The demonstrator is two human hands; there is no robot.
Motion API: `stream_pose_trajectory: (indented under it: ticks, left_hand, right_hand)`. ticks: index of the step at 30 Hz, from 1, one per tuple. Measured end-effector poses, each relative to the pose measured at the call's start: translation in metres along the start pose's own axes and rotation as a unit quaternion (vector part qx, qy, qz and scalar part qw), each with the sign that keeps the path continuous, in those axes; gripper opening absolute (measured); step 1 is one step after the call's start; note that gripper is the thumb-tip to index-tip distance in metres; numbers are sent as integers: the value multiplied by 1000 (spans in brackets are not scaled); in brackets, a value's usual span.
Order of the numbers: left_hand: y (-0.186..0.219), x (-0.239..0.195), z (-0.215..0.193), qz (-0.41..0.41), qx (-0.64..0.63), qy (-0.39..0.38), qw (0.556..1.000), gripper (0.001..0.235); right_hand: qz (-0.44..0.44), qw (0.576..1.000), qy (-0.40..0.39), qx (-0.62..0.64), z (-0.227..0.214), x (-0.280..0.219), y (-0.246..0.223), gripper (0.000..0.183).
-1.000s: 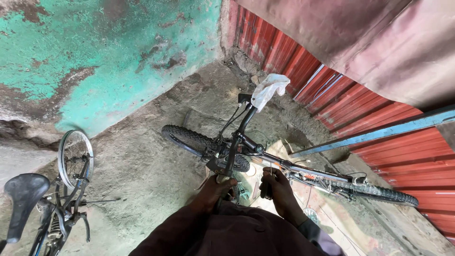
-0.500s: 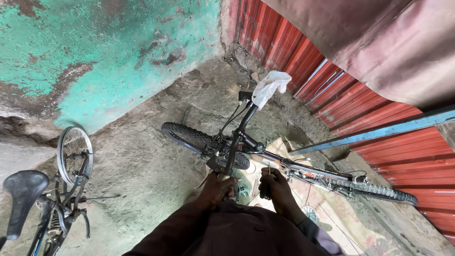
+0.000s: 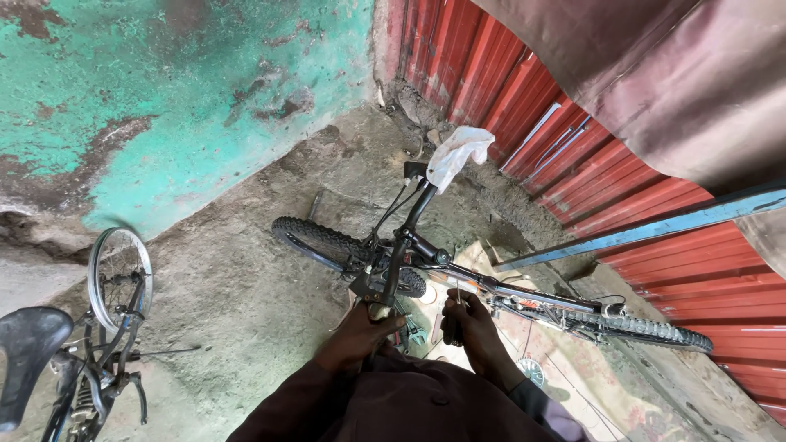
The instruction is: The person uses a multi-tool to tighten a bolt on the bicycle handlebar stem. They then use a white cloth to wipe the handlebar area and the stem.
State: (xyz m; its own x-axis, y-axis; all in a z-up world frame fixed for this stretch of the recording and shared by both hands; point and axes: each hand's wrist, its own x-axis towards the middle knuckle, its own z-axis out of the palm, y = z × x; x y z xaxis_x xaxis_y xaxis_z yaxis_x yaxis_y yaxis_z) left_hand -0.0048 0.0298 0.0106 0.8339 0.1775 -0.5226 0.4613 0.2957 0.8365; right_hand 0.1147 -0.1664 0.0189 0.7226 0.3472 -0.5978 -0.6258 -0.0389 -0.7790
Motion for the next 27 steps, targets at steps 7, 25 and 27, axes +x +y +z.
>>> stream_pose_trajectory:
  ticks: [7,25,27]
  left_hand:
    - [-13,-2,0,-10,175,51,983,26]
    - [27,-5,19,111,-138,113,978,32]
    - [33,-12,24,114,-160,118,973,33]
  right_hand:
    - [-27,991,-132,-12,7,-10,-13,23]
    - [-281,893,-263,-232,37,41,16,45]
    - [-314,874,-263,-261,46,31,2,44]
